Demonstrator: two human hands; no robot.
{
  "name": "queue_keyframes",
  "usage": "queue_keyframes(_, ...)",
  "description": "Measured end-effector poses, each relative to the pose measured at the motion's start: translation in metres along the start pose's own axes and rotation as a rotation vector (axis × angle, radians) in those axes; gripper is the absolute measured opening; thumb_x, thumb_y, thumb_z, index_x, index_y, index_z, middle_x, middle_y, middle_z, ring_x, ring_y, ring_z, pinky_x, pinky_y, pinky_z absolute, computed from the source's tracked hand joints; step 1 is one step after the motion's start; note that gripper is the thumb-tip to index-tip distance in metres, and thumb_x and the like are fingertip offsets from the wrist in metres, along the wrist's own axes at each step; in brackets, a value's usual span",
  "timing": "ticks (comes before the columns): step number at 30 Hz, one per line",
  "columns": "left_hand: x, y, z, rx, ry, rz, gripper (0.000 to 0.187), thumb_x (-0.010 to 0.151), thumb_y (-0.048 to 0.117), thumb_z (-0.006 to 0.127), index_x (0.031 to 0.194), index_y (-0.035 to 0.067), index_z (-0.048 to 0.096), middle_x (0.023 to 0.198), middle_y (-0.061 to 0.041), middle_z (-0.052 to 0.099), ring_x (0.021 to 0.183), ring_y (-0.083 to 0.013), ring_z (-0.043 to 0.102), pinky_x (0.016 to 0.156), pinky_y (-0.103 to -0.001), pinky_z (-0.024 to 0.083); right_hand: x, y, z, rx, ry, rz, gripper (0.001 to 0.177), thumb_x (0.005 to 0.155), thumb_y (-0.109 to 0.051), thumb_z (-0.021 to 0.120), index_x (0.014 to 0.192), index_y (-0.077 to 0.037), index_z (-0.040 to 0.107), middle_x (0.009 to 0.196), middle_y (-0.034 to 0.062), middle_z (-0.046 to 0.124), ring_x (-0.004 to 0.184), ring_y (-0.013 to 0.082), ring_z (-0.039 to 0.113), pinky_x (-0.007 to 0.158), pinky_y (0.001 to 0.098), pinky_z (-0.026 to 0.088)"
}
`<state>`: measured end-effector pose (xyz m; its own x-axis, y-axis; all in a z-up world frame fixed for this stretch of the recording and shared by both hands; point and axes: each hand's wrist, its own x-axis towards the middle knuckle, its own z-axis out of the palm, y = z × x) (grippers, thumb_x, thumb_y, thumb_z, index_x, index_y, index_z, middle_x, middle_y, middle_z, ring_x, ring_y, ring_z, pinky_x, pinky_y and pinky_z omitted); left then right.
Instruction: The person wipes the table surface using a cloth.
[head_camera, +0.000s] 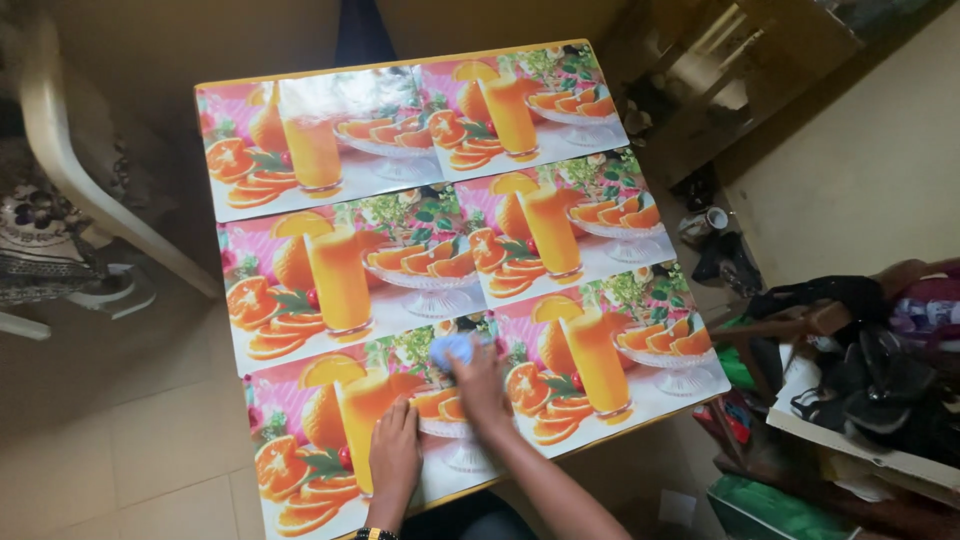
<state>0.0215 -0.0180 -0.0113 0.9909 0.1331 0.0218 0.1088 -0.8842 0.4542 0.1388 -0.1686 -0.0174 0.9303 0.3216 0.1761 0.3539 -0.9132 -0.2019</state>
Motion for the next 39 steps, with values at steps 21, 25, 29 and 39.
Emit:
queue_keyframes(21, -0.047, -0.125, -0.111, -0.1, -0.038, -0.437, 0.041, 0.089, 0.008, 0.064, 0.13, 0.013, 0.061, 0.144, -0.007, 0.054, 0.137, -0.0273, 0.048, 0.11, -0.044, 0.043, -0.027, -0.135, 0.055, 0.448, -0.145, -0.41, 0.044, 0.083, -0.015, 0.068, 0.125, -0.025, 0.076, 0.144, 0.0249, 0.054, 0.132, 0.0456, 0.051, 0.109, 0.0532, 0.043)
queue_keyframes(25, -0.057, -0.154, -0.12, -0.157, -0.016, -0.506, 0.045, 0.089, 0.006, 0.061, 0.133, 0.003, 0.055, 0.143, -0.014, 0.05, 0.133, -0.0324, 0.048, 0.104, -0.044, 0.048, 0.026, -0.116, 0.044, 0.092, 0.007, 0.047, 0.053, 0.078, -0.012, 0.068, 0.131, -0.016, 0.07, 0.135, 0.0337, 0.054, 0.126, 0.0495, 0.05, 0.11, 0.0587, 0.038)
queue_keyframes(29, -0.061, -0.186, -0.121, -0.182, -0.055, -0.372, 0.047, 0.089, -0.001, 0.053, 0.136, 0.0, 0.053, 0.145, -0.014, 0.05, 0.131, -0.0316, 0.049, 0.101, -0.044, 0.048, 0.041, -0.165, 0.036, 0.139, 0.048, 0.26, 0.05, 0.079, -0.008, 0.068, 0.128, -0.019, 0.07, 0.143, 0.0309, 0.05, 0.127, 0.0499, 0.048, 0.105, 0.0537, 0.042)
queue_keyframes(39, -0.071, -0.213, -0.119, -0.179, -0.112, -0.183, 0.049, 0.087, 0.0, 0.053, 0.136, 0.002, 0.053, 0.145, -0.011, 0.052, 0.132, -0.0304, 0.05, 0.103, -0.043, 0.047, 0.002, -0.251, 0.069, 0.274, 0.016, -0.241, 0.048, 0.079, -0.01, 0.074, 0.124, -0.026, 0.074, 0.14, 0.0194, 0.056, 0.124, 0.0394, 0.055, 0.104, 0.0468, 0.049)
